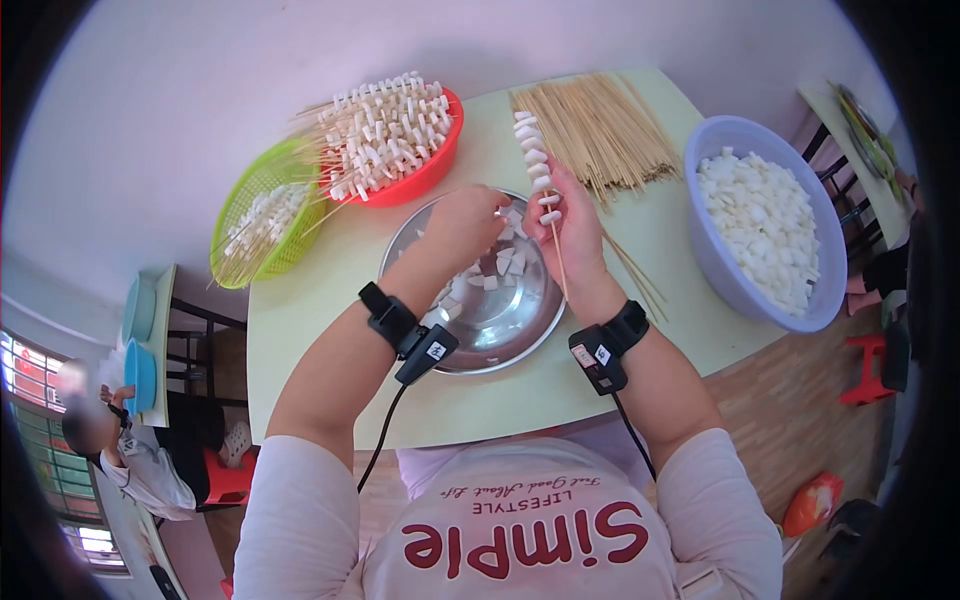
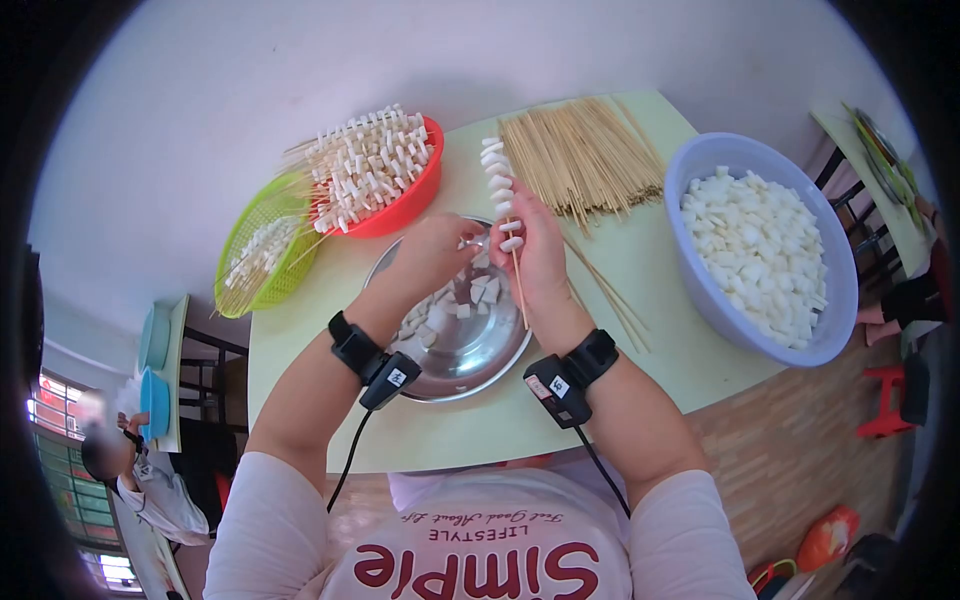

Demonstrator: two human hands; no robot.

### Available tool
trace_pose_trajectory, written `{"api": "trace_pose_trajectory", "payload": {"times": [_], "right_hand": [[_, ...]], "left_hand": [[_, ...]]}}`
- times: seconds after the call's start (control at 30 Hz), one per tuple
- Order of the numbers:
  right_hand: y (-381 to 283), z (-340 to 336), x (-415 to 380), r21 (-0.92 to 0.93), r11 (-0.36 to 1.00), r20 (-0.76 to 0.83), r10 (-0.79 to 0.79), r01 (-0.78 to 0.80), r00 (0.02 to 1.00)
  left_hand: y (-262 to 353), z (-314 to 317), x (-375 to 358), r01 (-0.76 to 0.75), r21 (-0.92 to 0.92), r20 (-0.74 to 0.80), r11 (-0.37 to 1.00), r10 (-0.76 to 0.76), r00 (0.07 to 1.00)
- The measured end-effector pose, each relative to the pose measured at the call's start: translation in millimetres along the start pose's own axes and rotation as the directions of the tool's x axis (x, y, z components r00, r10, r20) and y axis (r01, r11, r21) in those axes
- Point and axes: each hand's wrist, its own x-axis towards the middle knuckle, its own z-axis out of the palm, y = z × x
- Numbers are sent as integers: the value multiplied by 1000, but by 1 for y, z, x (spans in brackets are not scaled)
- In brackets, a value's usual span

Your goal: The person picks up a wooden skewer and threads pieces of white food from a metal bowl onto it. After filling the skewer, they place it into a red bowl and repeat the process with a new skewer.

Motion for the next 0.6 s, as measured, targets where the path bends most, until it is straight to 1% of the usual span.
{"api": "trace_pose_trajectory", "payload": {"times": [0.03,0.07,0.13,0.17,0.23,0.27,0.33,0.4,0.43,0.47,0.5,0.53,0.57,0.6], "right_hand": [[0,-1,0,0,1000,2,-1,1,1000],[1,-2,1,9,1000,4,6,-6,1000],[2,-3,2,20,1000,6,12,-13,1000],[2,-3,2,25,1000,10,8,-8,1000],[1,-3,1,32,999,13,3,-3,1000],[0,-2,1,29,1000,16,9,-9,1000],[0,-2,1,25,1000,21,14,-15,1000],[2,0,1,-111,993,-16,32,-34,999],[3,1,1,-113,993,-12,33,-34,999],[3,1,-1,-130,991,26,45,-41,999],[3,1,-2,-149,988,66,60,-49,996],[3,1,-3,-153,987,72,64,-52,995],[4,2,-4,-218,975,76,66,-48,995],[5,4,-5,-280,959,80,68,-43,994]], "left_hand": [[4,3,2,39,48,10,998,-39,999],[7,5,4,38,49,9,998,-39,999],[12,9,5,32,132,-21,991,-29,999],[12,11,6,31,133,-20,991,-28,999],[7,19,6,-23,123,-74,992,32,997],[4,23,7,-24,124,-73,992,33,997],[1,26,6,-24,29,-7,999,25,1000],[4,26,3,5,17,-23,1000,-4,1000],[6,25,0,33,5,-34,999,-33,999],[5,24,-2,34,4,-38,999,-34,999],[2,24,-5,64,-133,-68,989,-74,995],[-2,23,-8,90,-269,-93,959,-118,989],[-7,21,-12,92,-270,-100,958,-123,987],[-13,18,-17,86,-420,-158,904,-166,973]]}}
